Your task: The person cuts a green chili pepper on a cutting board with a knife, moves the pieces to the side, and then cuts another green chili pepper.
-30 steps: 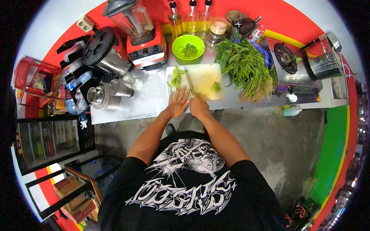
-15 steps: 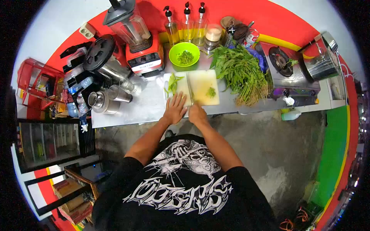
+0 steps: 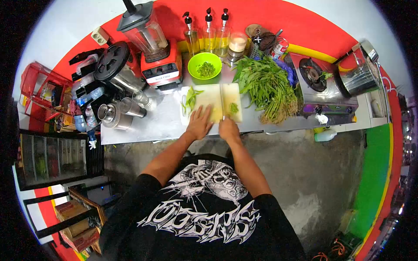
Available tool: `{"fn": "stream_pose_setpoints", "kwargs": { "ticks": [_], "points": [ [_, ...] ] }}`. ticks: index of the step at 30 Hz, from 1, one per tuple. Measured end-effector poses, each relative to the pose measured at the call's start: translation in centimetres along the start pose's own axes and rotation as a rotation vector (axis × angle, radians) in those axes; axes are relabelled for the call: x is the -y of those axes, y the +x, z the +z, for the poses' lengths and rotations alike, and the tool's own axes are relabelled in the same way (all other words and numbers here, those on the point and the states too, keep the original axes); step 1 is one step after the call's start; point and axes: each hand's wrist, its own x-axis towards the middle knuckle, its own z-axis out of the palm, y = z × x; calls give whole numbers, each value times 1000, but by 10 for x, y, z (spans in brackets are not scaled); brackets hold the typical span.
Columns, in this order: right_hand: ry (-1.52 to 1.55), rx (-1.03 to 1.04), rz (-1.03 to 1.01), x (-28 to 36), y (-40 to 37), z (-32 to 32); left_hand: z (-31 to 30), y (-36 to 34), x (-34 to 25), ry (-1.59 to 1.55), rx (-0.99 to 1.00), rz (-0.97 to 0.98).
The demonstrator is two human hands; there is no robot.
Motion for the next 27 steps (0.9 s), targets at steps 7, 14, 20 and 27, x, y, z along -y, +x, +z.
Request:
{"fn": "stream_pose_setpoints", "kwargs": {
  "ticks": [7,14,20,27],
  "points": [
    [-89,117,-93,18,-6,4,-13,-15,11,9,-101,10],
    [-86,107,11,23,-18,2,-10,-22,30,68,11,20],
    [-161,150,40,24,-1,16,-23,-20,28,81,148,1],
    [-181,194,-15,42,2,-7,-17,-21,34,70,180,14]
  ]
}}
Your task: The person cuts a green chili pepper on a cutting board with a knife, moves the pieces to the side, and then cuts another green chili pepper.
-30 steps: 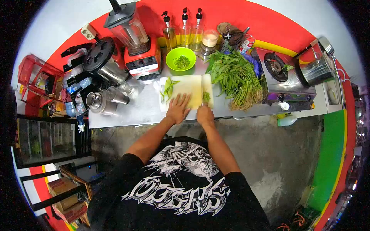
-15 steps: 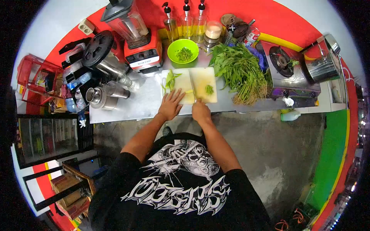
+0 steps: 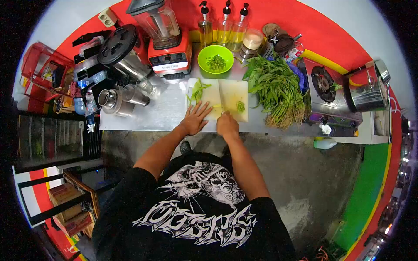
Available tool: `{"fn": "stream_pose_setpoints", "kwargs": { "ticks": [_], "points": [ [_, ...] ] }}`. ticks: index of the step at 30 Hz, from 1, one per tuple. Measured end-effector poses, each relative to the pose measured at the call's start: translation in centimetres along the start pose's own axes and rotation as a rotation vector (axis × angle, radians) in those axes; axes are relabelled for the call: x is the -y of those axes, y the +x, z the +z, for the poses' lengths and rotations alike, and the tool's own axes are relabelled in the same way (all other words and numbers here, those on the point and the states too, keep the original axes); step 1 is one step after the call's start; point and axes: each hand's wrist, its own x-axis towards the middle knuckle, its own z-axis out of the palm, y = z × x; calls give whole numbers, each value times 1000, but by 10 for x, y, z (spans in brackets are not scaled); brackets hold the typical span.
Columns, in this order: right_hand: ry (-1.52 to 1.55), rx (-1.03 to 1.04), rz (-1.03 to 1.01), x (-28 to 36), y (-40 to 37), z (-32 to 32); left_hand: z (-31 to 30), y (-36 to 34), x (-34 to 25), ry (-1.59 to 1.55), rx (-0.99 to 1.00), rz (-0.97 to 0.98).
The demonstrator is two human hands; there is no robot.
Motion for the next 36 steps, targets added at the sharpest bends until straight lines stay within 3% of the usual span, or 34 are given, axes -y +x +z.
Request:
{"fn": "stream_pose_setpoints", "kwargs": {
  "ticks": [4,9,15,16,23,26,29,33,34,36],
  "points": [
    [5,-24,27,-5,-3,27,2,1,2,-22,-22,18],
    [9,13,5,-3,2,9,4,1,3,-60,-28,18],
    [91,2,76,-11,4,29,7,0,3,-246,-154,-31],
    [117,-48,6,-13,4,27,8,-1,3,-274,-186,-20],
    [63,-15,66,-3,0,16,9,1,3,-262,-184,-8],
    [36,-46,26,-8,8,40,9,0,3,-258,-186,-18],
    [73,-64,-25,-3,10,24,7,2,0,-286,-211,-18],
    [-19,-16,3,-1,20,10,-5,19,-5,-332,-381,-101],
    [1,-2,10,-1,19,10,-13,21,-13,-308,-541,-77],
    [-9,53,-70,2,8,4,-12,34,-16,-359,-534,-120]
  ]
}}
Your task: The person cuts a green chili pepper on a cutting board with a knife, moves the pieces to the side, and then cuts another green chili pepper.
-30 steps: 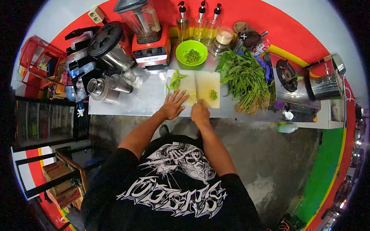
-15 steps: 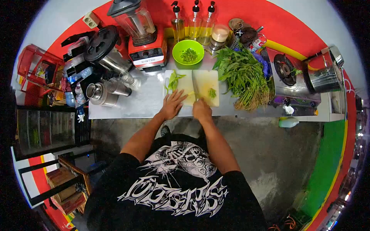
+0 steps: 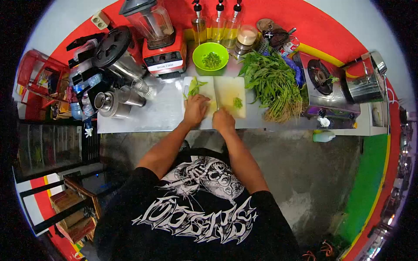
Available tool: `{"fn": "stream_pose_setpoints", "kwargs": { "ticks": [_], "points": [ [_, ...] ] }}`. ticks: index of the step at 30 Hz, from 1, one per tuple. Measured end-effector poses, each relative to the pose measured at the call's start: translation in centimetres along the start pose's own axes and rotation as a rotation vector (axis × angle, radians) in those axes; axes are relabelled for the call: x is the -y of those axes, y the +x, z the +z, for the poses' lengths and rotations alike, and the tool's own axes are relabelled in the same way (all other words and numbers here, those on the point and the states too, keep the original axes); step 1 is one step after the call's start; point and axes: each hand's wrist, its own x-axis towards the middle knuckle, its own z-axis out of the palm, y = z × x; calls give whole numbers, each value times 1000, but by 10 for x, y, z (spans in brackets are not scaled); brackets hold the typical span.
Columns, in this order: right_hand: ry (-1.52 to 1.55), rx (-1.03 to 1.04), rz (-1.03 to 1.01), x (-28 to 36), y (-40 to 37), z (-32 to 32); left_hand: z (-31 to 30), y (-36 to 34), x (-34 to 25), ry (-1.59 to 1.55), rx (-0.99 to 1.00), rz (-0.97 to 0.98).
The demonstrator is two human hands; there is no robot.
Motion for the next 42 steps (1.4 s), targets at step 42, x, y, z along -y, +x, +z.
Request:
{"fn": "stream_pose_setpoints", "kwargs": {
  "ticks": [42],
  "points": [
    [-15,-72,71,-1,13,19,35,11,10,-105,-105,-63]
  ]
}}
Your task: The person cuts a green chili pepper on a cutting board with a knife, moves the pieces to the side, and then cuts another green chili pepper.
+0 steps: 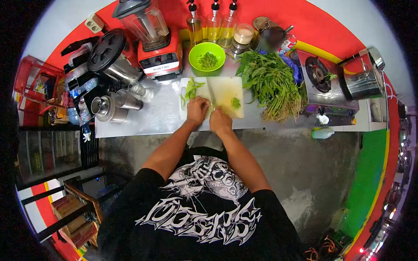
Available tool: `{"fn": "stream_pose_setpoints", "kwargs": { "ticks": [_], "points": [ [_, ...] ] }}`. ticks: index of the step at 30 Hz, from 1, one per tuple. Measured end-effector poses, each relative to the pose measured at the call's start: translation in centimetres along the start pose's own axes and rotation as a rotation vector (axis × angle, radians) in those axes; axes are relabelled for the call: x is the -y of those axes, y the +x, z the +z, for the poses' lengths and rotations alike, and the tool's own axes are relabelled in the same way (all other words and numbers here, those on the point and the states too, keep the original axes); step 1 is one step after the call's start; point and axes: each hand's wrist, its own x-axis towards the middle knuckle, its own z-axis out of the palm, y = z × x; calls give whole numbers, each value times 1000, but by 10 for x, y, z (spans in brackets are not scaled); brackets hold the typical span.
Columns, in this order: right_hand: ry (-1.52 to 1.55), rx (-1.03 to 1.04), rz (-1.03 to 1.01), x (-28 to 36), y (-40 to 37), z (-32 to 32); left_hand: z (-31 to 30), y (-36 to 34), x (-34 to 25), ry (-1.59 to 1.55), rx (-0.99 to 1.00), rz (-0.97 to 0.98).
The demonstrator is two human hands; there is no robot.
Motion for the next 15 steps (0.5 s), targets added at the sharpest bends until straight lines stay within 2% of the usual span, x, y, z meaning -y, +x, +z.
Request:
{"fn": "stream_pose_setpoints", "kwargs": {
  "ticks": [7,9,11,13,15],
  "points": [
    [37,-80,3,8,-18,13,-1,-1,0,0,35,-38],
    [11,-73,-58,2,-15,8,0,-2,3,-43,23,-15],
    [-66,26,-78,-1,1,3,-1,-4,3,-37,12,-2],
    [-42,20,-48,4,-5,-10,-2,-1,7,-73,47,0],
    [-63,84,-102,2,-10,-12,-1,-2,6,-59,37,5]
  ]
}}
